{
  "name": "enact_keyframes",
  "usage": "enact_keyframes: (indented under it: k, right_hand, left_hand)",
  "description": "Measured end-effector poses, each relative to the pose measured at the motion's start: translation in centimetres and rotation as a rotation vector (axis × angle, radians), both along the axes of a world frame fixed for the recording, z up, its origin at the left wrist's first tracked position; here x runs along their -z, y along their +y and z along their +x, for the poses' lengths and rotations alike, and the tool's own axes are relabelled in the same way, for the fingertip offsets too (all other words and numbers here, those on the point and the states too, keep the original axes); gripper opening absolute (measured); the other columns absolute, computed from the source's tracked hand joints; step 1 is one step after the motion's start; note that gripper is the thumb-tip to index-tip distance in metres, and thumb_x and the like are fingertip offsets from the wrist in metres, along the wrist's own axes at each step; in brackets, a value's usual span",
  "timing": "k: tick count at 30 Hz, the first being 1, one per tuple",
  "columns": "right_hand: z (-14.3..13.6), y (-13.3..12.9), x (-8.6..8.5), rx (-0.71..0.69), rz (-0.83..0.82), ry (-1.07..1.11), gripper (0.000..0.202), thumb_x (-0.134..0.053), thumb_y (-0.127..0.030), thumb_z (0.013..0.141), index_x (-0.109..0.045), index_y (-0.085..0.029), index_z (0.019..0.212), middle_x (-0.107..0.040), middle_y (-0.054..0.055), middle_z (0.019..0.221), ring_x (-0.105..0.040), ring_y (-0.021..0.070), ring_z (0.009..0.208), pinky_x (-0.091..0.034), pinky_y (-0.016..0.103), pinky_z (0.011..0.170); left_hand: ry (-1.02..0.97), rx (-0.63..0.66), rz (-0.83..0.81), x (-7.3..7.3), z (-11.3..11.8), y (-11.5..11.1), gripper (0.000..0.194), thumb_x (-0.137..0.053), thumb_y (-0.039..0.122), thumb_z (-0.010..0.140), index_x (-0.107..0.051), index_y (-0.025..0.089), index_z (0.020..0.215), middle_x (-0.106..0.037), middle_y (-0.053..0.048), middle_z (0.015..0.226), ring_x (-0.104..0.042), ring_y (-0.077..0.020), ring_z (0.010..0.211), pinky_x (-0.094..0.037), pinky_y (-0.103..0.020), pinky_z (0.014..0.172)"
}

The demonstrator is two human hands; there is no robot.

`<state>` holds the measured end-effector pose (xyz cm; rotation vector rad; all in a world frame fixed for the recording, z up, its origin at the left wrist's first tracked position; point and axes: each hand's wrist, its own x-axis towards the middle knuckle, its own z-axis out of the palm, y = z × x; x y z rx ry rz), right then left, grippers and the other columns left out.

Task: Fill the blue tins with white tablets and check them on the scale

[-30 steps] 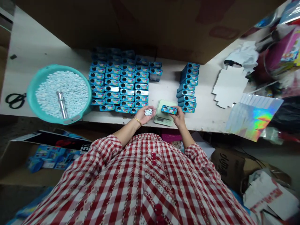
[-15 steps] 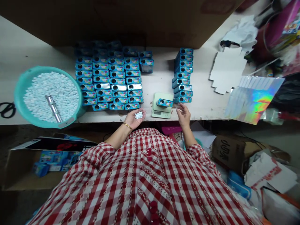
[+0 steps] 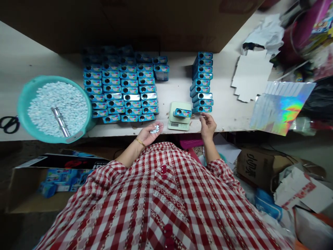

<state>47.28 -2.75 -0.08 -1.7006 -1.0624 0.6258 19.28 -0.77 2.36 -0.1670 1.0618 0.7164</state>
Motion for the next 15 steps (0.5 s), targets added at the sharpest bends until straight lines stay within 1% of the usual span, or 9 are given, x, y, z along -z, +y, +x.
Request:
enact_keyframes:
  k: [2, 4, 6, 8, 9, 10, 12, 15]
  right_hand:
    - [-1.3, -0.4, -1.0, -0.05, 0.027, -0.077, 0.02, -0.054, -0.03, 0.082, -0.065, -0.019, 0.095, -0.064, 0.004, 0.092, -0.06, 0.0149, 0.081, -0.051, 0.032, 0.077]
    - [-3.5, -1.0, -2.1, -0.189, 0.027, -0.136, 0.018, -0.053, -0.03, 0.085, -0.065, -0.02, 0.094, -0.063, 0.004, 0.089, -0.059, 0.0153, 0.08, -0.051, 0.031, 0.073]
    - [-6.2, -1.7, -2.9, -0.419, 0.002, -0.185, 0.02, -0.051, -0.029, 0.087, -0.065, -0.022, 0.099, -0.063, 0.005, 0.093, -0.059, 0.0163, 0.083, -0.051, 0.032, 0.074]
    - [-8.6, -2.0, -3.4, -0.661, -0.036, -0.275, 0.025, -0.049, -0.027, 0.089, -0.061, -0.022, 0.11, -0.061, 0.008, 0.102, -0.057, 0.0187, 0.093, -0.05, 0.034, 0.081]
    - [-9.5, -2.0, -3.5, -0.753, -0.063, -0.339, 0.028, -0.048, -0.026, 0.089, -0.059, -0.021, 0.115, -0.06, 0.009, 0.107, -0.055, 0.0202, 0.098, -0.049, 0.036, 0.085]
    - [-10.1, -1.8, -3.6, -0.817, -0.094, -0.409, 0.031, -0.047, -0.025, 0.09, -0.057, -0.02, 0.118, -0.058, 0.011, 0.111, -0.053, 0.0216, 0.102, -0.048, 0.038, 0.088]
    - [-10.5, -1.1, -3.6, -0.897, -0.163, -0.532, 0.031, -0.045, -0.022, 0.09, -0.056, -0.016, 0.119, -0.057, 0.013, 0.111, -0.051, 0.0234, 0.102, -0.047, 0.039, 0.088]
    - [-9.7, 0.4, -3.8, -0.972, -0.224, -0.616, 0.026, -0.044, -0.017, 0.089, -0.06, -0.014, 0.11, -0.058, 0.012, 0.104, -0.052, 0.0221, 0.096, -0.047, 0.036, 0.085]
  left_hand:
    - [0.006, 0.036, 0.011, -0.2, 0.2, -0.1, 0.038, -0.046, -0.006, 0.068, -0.062, 0.008, 0.1, -0.069, -0.011, 0.09, -0.066, -0.0162, 0.09, -0.05, -0.03, 0.09]
    - [-0.002, 0.084, 0.027, -0.3, 0.7, -0.3, 0.035, -0.046, -0.007, 0.068, -0.064, 0.008, 0.093, -0.07, -0.01, 0.089, -0.066, -0.0157, 0.089, -0.049, -0.029, 0.09]
    - [-0.039, 0.136, 0.06, -0.4, 1.3, -0.4, 0.032, -0.048, -0.006, 0.067, -0.065, 0.008, 0.09, -0.07, -0.01, 0.089, -0.066, -0.0159, 0.089, -0.049, -0.029, 0.089]
    - [-0.08, 0.183, 0.108, -0.4, 2.1, -0.4, 0.031, -0.049, -0.006, 0.067, -0.066, 0.007, 0.09, -0.07, -0.009, 0.085, -0.066, -0.0151, 0.086, -0.049, -0.028, 0.087]
    - [-0.093, 0.202, 0.133, -0.3, 2.5, -0.4, 0.032, -0.049, -0.006, 0.066, -0.067, 0.008, 0.089, -0.07, -0.008, 0.083, -0.065, -0.0145, 0.084, -0.05, -0.027, 0.085]
    - [-0.1, 0.218, 0.155, -0.3, 2.8, -0.3, 0.032, -0.049, -0.006, 0.065, -0.067, 0.008, 0.089, -0.069, -0.008, 0.081, -0.065, -0.0137, 0.082, -0.05, -0.026, 0.083]
    - [-0.091, 0.234, 0.176, -0.4, 3.3, 0.1, 0.033, -0.049, -0.006, 0.064, -0.068, 0.008, 0.087, -0.069, -0.007, 0.08, -0.064, -0.0124, 0.078, -0.05, -0.024, 0.078]
    - [-0.081, 0.249, 0.19, -0.7, 3.9, 0.9, 0.033, -0.049, -0.006, 0.065, -0.068, 0.009, 0.088, -0.069, -0.007, 0.081, -0.063, -0.0118, 0.076, -0.05, -0.024, 0.076]
